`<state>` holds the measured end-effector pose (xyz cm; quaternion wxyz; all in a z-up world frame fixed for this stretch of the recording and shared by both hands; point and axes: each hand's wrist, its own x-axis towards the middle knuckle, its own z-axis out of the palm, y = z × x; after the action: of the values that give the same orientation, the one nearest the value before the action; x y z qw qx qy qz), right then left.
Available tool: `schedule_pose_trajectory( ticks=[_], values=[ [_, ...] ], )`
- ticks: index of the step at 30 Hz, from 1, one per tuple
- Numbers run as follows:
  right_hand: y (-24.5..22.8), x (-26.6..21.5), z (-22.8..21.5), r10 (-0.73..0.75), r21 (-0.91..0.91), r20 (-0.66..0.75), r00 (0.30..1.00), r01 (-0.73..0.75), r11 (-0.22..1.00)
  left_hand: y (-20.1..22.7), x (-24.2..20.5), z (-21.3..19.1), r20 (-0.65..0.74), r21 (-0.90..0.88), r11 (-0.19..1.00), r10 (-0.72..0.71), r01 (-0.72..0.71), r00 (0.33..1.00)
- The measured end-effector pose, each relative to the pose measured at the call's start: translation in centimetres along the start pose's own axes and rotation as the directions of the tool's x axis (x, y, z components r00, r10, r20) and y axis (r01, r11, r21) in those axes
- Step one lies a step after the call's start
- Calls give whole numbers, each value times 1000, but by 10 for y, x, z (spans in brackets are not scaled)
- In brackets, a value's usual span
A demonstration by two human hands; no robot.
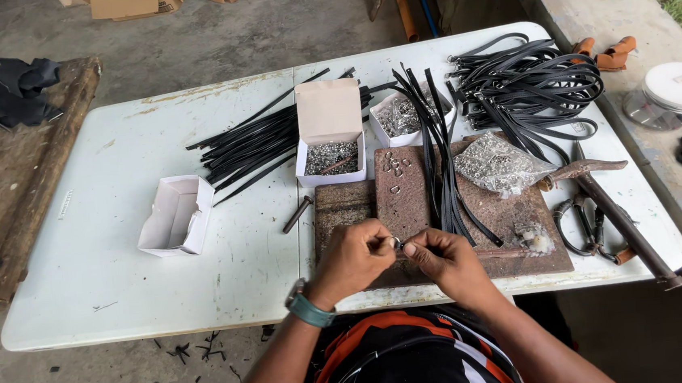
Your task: The person assembles cable assemblies by inserting metal eyelets into the ends of black straps and securing them with a hammer and punch. The person repeatedly picks up straps, aligns them with eyelets, and hammers them into place on a wooden block.
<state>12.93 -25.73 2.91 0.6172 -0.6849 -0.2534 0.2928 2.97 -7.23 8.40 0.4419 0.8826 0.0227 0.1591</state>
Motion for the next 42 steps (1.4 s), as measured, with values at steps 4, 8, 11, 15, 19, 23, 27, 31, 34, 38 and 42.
schedule_pose_trajectory(
  ticks=[4,8,11,15,19,23,27,31,34,38,42],
  values=[
    [-25,7,-13,-49,-116,42,998,54,992,9,-3,-17,74,-31,987,158,-156,985],
    [-38,3,-9,-17,-74,72,997,23,997,20,-9,-14,-65,-23,986,164,-166,984],
    [-46,-3,-9,-76,-111,107,991,88,990,18,-7,-13,20,96,974,206,-207,978],
    [-59,-7,-18,-77,-368,170,982,136,920,9,-8,-14,215,197,945,219,-262,952],
    [-67,-3,-29,-148,-406,174,973,208,890,11,-1,-6,201,191,951,206,-245,958],
    [-63,1,-24,-89,-179,59,994,98,979,25,0,-2,-61,154,905,410,-398,910],
    [-53,-10,-18,-90,-75,76,993,96,993,35,-4,-11,11,188,924,336,-332,942],
    [-62,-21,-19,-109,-137,141,984,128,982,45,-1,-26,188,159,936,284,-314,940],
    [-83,-19,-26,-31,-262,242,970,96,960,53,3,-31,260,158,910,336,-384,905],
    [-113,-8,-37,60,-520,337,939,133,844,55,5,-26,415,238,886,278,-399,866],
    [-125,1,-51,77,-597,443,893,230,768,48,5,-17,391,392,738,407,-550,825]
  ],
)
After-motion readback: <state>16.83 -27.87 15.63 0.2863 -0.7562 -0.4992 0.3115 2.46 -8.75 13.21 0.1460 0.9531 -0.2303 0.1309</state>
